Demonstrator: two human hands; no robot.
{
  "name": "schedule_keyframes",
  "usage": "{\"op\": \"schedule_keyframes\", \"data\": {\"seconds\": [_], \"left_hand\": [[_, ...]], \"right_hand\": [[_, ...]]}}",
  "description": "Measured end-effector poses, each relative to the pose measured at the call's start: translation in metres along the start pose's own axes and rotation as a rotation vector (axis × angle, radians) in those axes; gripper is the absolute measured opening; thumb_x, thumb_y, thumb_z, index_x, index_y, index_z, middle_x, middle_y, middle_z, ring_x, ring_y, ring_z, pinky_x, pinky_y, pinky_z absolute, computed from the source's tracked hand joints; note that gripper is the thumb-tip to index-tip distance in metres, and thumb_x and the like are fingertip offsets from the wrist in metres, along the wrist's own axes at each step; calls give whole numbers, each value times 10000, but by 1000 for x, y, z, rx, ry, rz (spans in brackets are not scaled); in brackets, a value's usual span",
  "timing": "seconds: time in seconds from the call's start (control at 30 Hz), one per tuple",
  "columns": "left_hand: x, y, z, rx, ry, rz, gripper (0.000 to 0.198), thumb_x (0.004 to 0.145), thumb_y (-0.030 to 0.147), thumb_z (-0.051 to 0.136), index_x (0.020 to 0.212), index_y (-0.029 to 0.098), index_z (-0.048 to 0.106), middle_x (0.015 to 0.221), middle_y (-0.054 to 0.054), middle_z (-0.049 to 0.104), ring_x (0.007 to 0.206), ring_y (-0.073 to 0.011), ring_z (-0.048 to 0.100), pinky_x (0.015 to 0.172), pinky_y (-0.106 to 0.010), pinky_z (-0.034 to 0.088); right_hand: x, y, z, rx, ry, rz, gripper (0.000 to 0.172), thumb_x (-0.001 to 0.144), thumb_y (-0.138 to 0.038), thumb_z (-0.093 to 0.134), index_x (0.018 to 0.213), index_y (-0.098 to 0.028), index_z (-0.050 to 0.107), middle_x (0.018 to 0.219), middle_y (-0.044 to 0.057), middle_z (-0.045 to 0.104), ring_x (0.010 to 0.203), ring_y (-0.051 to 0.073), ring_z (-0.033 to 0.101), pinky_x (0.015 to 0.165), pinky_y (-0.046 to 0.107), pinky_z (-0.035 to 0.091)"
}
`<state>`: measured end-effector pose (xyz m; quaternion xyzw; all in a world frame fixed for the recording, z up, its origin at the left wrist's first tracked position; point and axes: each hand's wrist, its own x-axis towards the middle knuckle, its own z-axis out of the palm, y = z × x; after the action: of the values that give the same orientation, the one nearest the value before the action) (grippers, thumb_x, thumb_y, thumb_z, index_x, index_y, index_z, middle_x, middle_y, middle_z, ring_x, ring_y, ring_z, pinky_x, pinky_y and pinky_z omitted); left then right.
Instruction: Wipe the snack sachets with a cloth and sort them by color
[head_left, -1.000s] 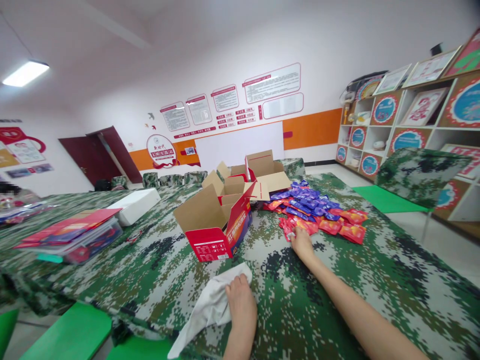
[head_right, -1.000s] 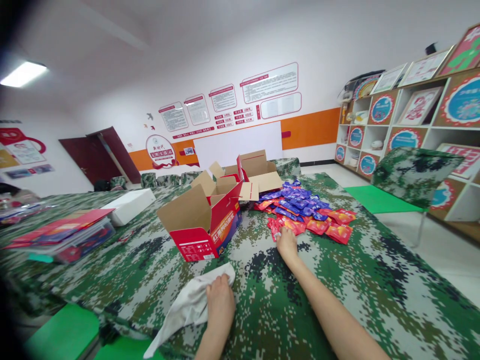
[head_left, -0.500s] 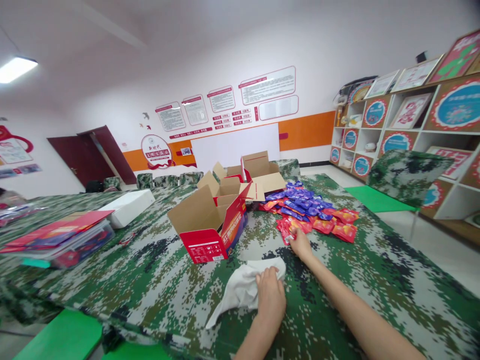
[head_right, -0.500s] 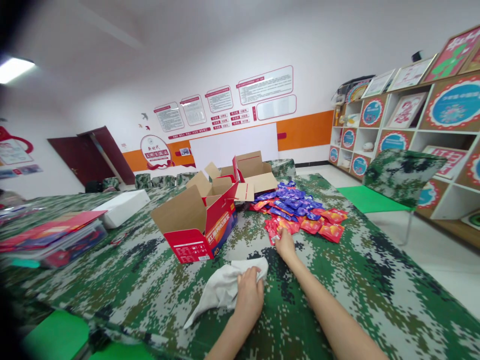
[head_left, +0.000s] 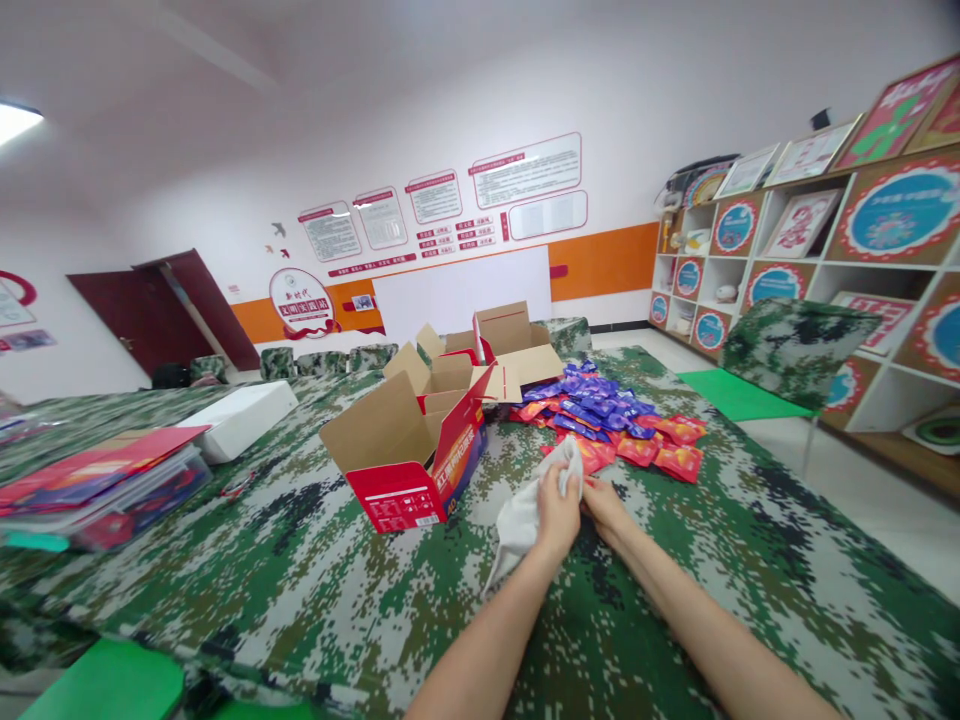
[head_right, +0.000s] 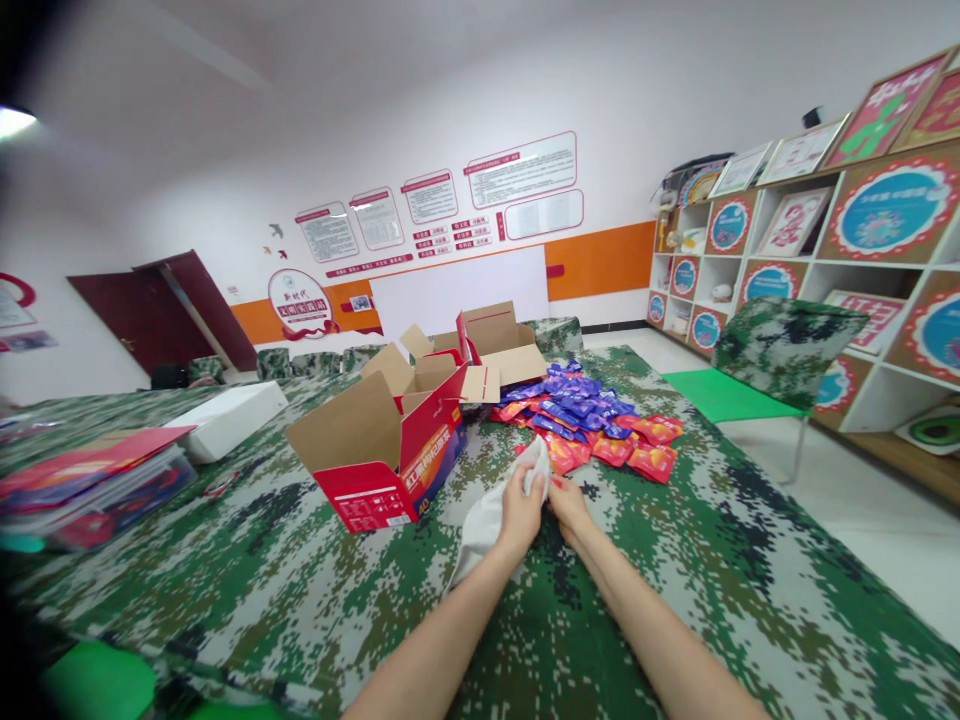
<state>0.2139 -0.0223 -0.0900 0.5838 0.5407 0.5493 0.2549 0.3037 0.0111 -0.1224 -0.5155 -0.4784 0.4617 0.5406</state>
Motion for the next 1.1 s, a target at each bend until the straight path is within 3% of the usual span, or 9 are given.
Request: {"op": "schedule_keyframes", "data": {"seconds": [0.13,0.4,0.47,0.63,0.7,0.77,0.87,0.93,1.1], "left_hand": [[-2,-1,8,144,-69,164,250,847,273,391,918,211,622,1206,-54,510,1151,-188,405,1001,-358,306],[17,-19,8,139,-29,154,297,880,283,317,955,190,589,1188,-81,491,1107,-181,426,981,-361,320],[22,-22,6,72,37,96,298,878,305,321,935,178,585,1102,-91,528,1062,-186,452,970,-365,323],[41,-29,-14,-372,133,-287,386,876,418,300,883,161,588,967,-110,609,991,-207,524,931,-380,366],[42,-29,-20,-479,59,-330,498,875,489,234,897,156,604,930,-111,634,947,-206,563,900,-382,401],[34,-27,-20,-622,-100,-353,569,849,559,234,913,144,618,883,-110,651,908,-213,591,881,-398,420],[17,-24,-12,-856,-364,-428,564,790,600,371,963,120,612,861,-118,662,902,-240,605,871,-433,428],[9,-22,-5,-893,-408,-433,518,761,557,478,1005,116,594,884,-119,664,905,-240,608,866,-420,435],[10,-17,-1,-649,-140,-239,399,714,389,615,1017,133,569,979,-90,645,907,-192,593,879,-345,427]], "right_hand": [[-14,-4,0,33,-34,-9,325,648,-413,506,755,-136,638,614,53,643,628,194,567,629,302,444],[-33,-30,-4,-45,-122,-45,246,610,-330,529,686,-130,651,578,11,620,621,174,547,597,262,427],[-39,-37,-7,-105,-165,-54,257,603,-311,522,713,-128,665,607,13,638,654,185,561,615,268,434],[-43,-41,-21,-18,-196,-10,358,614,-277,497,889,-130,671,729,31,678,687,193,591,634,277,447],[-38,-36,-24,66,-144,26,376,618,-262,494,929,-135,662,697,30,671,619,168,571,582,256,432],[-33,-28,-24,114,-109,49,364,616,-243,495,924,-142,661,620,8,641,526,132,512,507,228,386],[-28,-16,-20,136,-86,80,333,611,-218,502,891,-143,666,557,-19,598,470,104,449,452,210,333],[-27,-11,-19,120,-69,96,317,616,-223,518,882,-140,668,594,-10,616,504,112,480,477,215,363],[-31,-12,-29,-74,-128,16,306,649,-345,606,870,-146,680,788,31,677,723,182,578,681,274,446]]}}
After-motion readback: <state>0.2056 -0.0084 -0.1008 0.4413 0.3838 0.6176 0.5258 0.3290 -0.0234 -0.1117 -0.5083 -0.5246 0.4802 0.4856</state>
